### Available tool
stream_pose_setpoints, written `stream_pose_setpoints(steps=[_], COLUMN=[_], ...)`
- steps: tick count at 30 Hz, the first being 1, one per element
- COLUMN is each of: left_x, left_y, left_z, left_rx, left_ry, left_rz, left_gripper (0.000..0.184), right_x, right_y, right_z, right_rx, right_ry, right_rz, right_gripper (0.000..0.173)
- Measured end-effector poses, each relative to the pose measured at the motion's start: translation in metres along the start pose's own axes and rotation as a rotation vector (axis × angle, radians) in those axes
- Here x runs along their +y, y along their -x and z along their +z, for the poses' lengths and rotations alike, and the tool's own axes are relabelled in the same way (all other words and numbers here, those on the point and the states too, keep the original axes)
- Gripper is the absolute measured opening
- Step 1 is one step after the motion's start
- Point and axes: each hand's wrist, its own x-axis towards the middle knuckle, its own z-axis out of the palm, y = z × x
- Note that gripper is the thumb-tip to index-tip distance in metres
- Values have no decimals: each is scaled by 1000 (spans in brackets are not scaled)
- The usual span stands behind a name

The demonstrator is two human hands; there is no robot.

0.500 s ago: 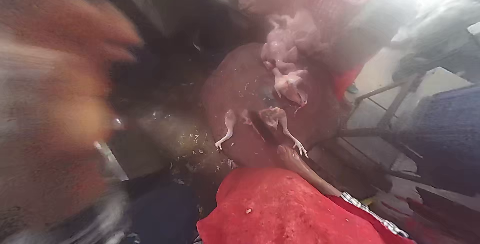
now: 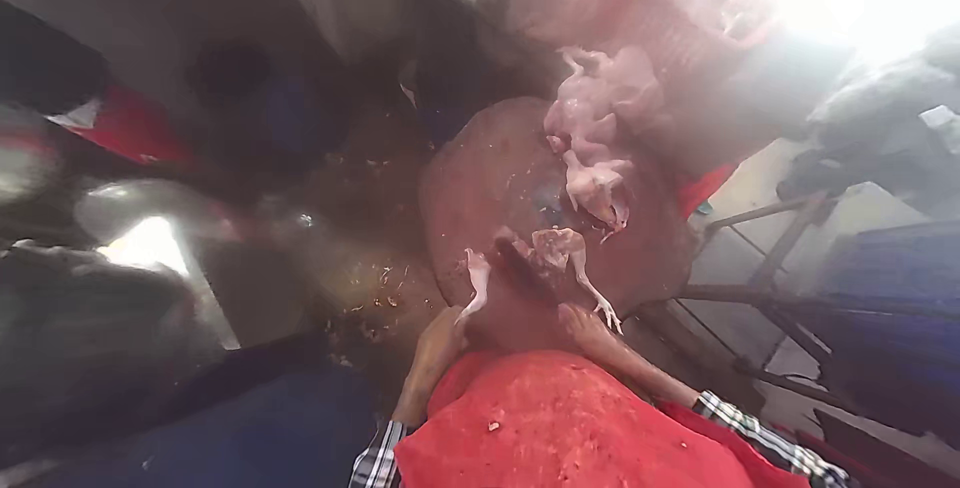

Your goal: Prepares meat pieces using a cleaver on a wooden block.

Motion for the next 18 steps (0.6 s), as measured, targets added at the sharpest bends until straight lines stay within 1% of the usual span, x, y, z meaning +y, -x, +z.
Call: stream_pose_setpoints(steps=[2, 3, 4, 5, 7, 8, 9, 10, 11, 12, 13, 14, 15, 16, 17, 18], left_x=[-20, -31, -39, -43, -46, -48, -51, -55, -58, -59, -60, -60, -60, -56, -53, -50], left_y=[13, 19, 22, 21, 19, 16, 13, 11, 10, 9, 10, 13, 15, 14, 16, 23], left_z=[7, 13, 16, 18, 17, 15, 14, 12, 11, 9, 9, 10, 9, 11, 20, 32], left_rx=[-23, -23, -9, 20, 63, 78, 86, 84, 84, 80, 62, 32, -21, -78, -136, -202], left_ry=[127, 230, 342, 437, 512, 518, 513, 503, 492, 487, 477, 456, 436, 432, 451, 484], left_rz=[-8, -44, -77, -105, -152, -160, -158, -146, -126, -111, -111, -117, -123, -130, -136, -132], left_gripper=[37, 35, 32, 30, 29, 29, 29, 29, 29, 29, 30, 32, 34, 38, 41, 44], right_x=[-14, -32, -56, -83, -132, -146, -148, -140, -125, -109, -97, -86, -90, -105, -124, -141], right_y=[-1, 5, 13, 20, 34, 33, 28, 20, 10, -3, -17, -31, -32, -27, -11, 11], right_z=[-10, -14, -18, -24, -28, -26, -22, -18, -14, -12, -9, -4, -1, -7, -12, -10], right_rx=[-28, -37, -32, -4, 90, 135, 173, 189, 140, 18, -109, -170, -189, -175, -140, -85], right_ry=[26, 19, -20, -93, -292, -335, -312, -209, -55, 97, 195, 251, 267, 257, 209, 122], right_rz=[17, -23, -101, -225, -529, -672, -764, -782, -692, -490, -268, -131, -64, -71, -137, -253], right_gripper=[67, 66, 67, 73, 81, 83, 85, 87, 85, 78, 72, 70, 70, 70, 74, 79])
